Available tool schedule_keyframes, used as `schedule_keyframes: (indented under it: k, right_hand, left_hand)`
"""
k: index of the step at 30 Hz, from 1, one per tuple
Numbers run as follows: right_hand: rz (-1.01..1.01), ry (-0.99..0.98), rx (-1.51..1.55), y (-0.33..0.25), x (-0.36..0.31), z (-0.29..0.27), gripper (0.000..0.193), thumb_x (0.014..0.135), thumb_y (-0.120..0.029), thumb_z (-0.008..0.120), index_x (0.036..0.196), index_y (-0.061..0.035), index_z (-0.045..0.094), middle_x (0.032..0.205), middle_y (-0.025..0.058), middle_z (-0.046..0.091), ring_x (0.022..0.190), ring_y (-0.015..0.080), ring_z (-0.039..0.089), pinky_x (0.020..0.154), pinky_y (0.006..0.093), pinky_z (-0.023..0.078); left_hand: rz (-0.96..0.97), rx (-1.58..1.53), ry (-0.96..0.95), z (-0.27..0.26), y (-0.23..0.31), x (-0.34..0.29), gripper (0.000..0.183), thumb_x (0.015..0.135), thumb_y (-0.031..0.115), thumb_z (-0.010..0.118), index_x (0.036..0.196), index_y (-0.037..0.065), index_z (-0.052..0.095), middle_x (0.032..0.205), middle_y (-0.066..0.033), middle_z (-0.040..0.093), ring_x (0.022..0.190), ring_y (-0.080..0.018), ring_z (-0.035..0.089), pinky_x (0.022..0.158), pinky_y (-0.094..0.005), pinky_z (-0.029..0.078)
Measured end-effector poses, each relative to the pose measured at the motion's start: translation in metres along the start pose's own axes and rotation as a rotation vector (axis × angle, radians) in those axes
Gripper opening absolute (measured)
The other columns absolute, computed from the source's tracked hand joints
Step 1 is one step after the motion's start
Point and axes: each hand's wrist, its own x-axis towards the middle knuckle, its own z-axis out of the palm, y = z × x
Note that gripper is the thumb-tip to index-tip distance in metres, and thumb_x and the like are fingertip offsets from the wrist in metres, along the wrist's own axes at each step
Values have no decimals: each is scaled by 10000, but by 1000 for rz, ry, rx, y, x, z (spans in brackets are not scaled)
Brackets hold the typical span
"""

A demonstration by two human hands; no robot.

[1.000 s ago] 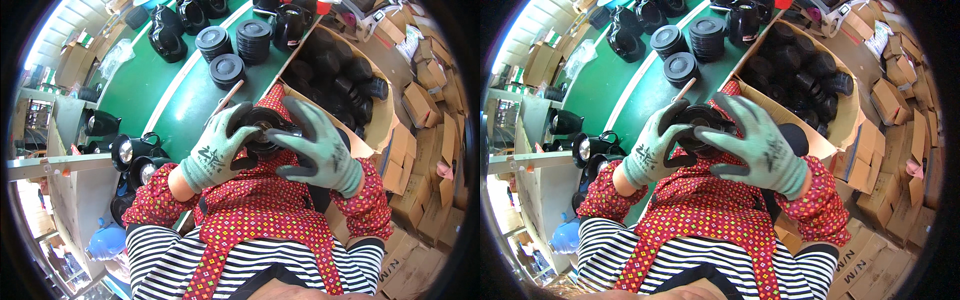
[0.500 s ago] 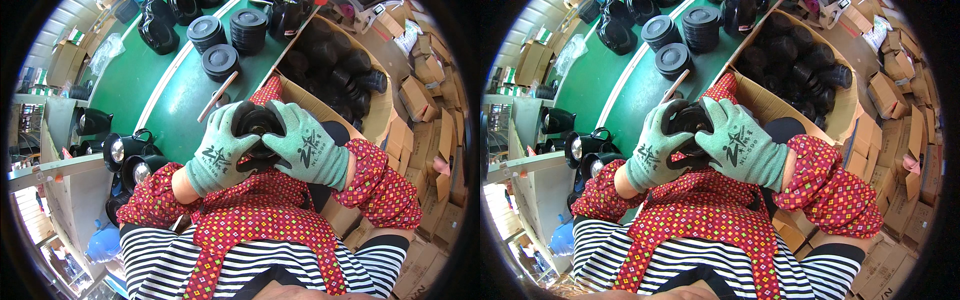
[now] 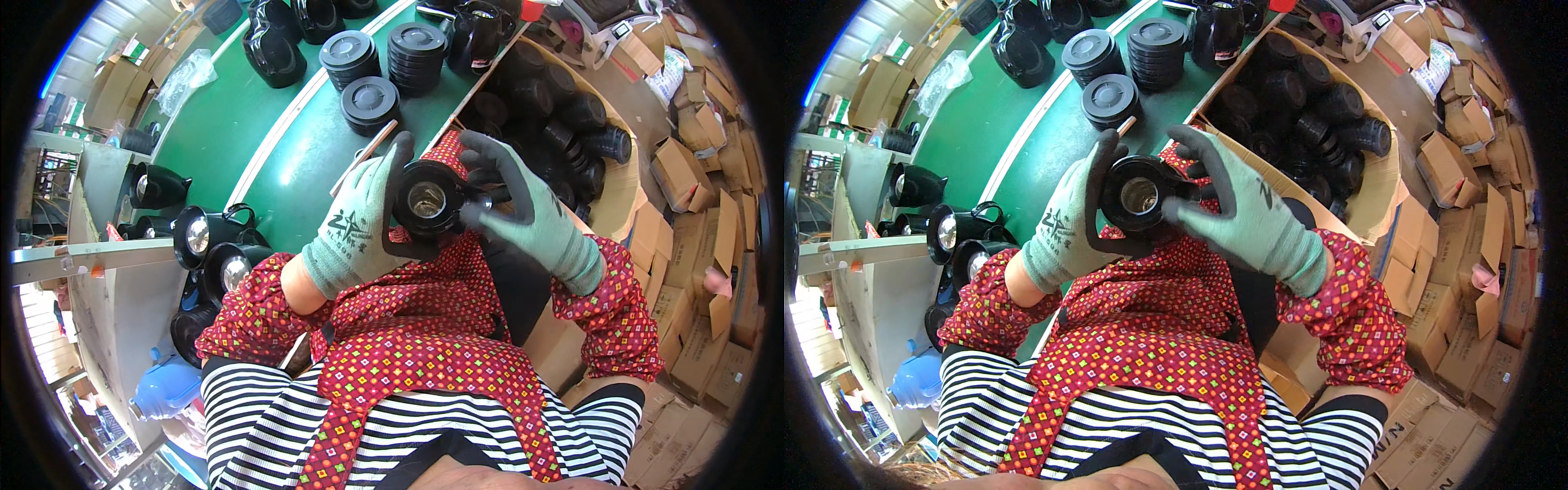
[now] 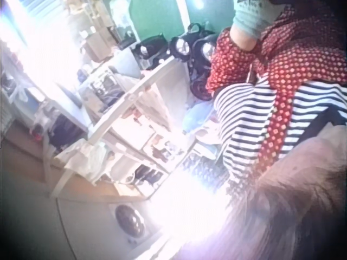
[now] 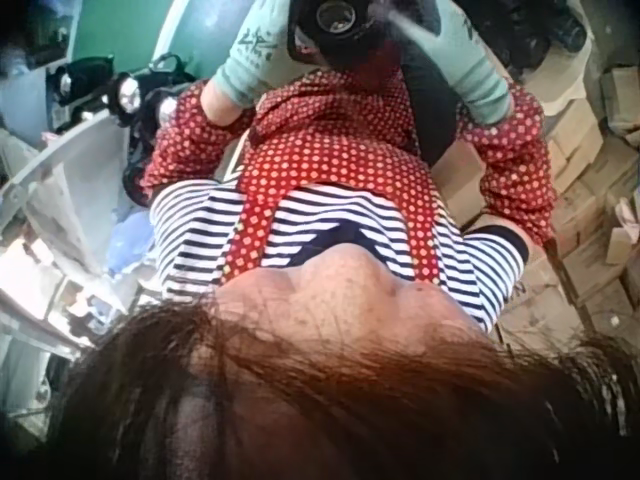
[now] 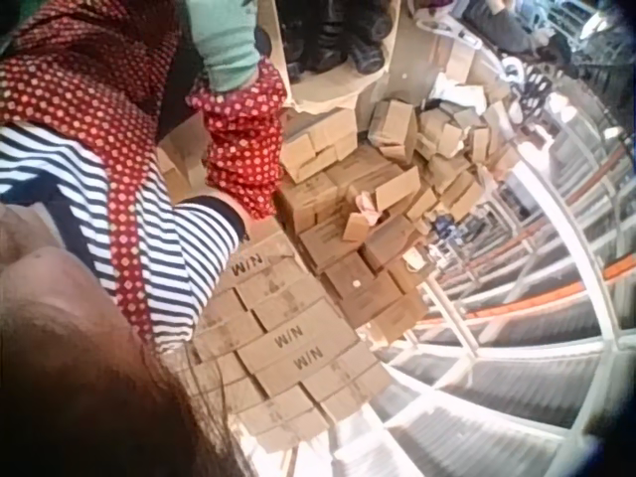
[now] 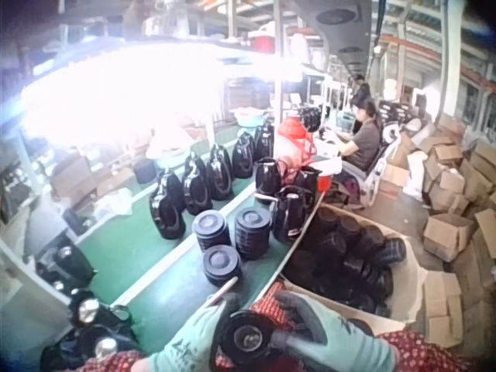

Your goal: The person repeatedly picks up black kettle bodies and lids from a green workbench, inserts a metal heating element into each kettle, and places the assembled units into a cardboard box. The process is repeated for multiple units throughout the clip.

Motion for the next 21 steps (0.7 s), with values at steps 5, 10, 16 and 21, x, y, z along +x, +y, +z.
schedule_keyframes:
  k: [5,10,16,21]
  right_hand:
    - [230,157,326,77,-1,0,594,1093,-458,552,1502,-27,521,1372,127,641,1176,216,655,1034,382,539]
    - [-36,-46,319,181,-27,24,700,1097,-580,408,1540,-46,506,1437,111,640,1270,251,637,1114,445,502]
    - [-407,301,-49,41,-33,36,554,979,-245,741,1461,-21,588,1413,152,675,1272,318,666,1084,435,535]
    - [-414,367,-287,28,-52,35,597,932,-233,819,1430,8,594,1374,163,685,1258,305,678,1060,408,556]
  left_hand:
    - [-1,148,-92,-11,4,11,1294,579,350,1041,1621,-1,360,1424,-212,607,1309,-408,604,1124,-482,465]
    - [94,8,1,-17,9,10,1207,547,366,1049,1541,-9,476,1432,-190,607,1304,-398,597,1136,-491,447]
    - [162,-284,-33,-22,31,21,1288,568,490,1055,1562,-36,427,1455,-202,587,1327,-336,606,1207,-510,386]
    - [134,-566,-29,-7,32,23,1321,551,409,1080,1588,-20,384,1493,-212,577,1389,-333,585,1267,-535,300]
